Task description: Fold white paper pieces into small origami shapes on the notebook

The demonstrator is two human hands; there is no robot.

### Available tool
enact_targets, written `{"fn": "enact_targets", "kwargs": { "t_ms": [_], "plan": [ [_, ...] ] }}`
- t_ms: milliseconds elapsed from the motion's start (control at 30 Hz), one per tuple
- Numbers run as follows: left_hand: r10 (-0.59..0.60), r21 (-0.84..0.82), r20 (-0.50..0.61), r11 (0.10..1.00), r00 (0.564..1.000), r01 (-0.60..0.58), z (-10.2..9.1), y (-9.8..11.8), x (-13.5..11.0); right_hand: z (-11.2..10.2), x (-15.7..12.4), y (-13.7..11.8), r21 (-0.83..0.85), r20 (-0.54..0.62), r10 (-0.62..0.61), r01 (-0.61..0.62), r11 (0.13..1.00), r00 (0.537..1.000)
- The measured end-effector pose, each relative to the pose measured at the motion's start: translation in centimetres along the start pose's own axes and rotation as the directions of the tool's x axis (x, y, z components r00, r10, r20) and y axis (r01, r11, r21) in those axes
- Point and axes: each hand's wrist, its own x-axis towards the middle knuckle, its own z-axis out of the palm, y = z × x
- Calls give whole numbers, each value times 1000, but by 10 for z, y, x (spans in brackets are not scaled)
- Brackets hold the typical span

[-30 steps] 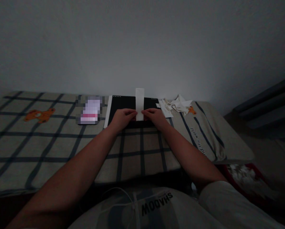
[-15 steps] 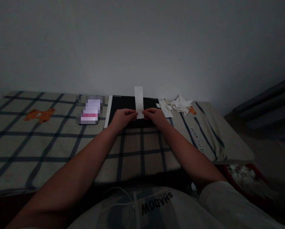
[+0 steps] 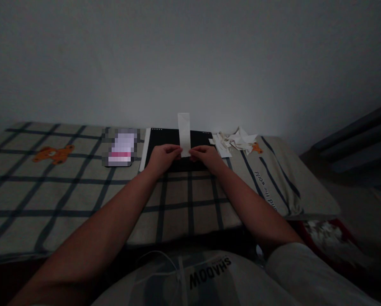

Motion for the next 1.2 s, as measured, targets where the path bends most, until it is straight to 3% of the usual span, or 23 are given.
{"fn": "enact_targets", "kwargs": {
  "t_ms": [400,700,967,1200],
  "plan": [
    [-3,-38,-8,999,1000,2,-1,2,0,0,-1,0,-7,61,-25,25,1000,998],
    [-73,2,74,997,995,73,-1,2,0,0,2,2,62,-11,-115,115,991,993],
    [-28,-236,79,971,996,46,1,1,1,0,1,2,57,87,-81,76,996,993],
    [-22,-187,165,981,986,53,2,1,-1,2,0,-2,34,-50,-131,133,990,990]
  ]
}}
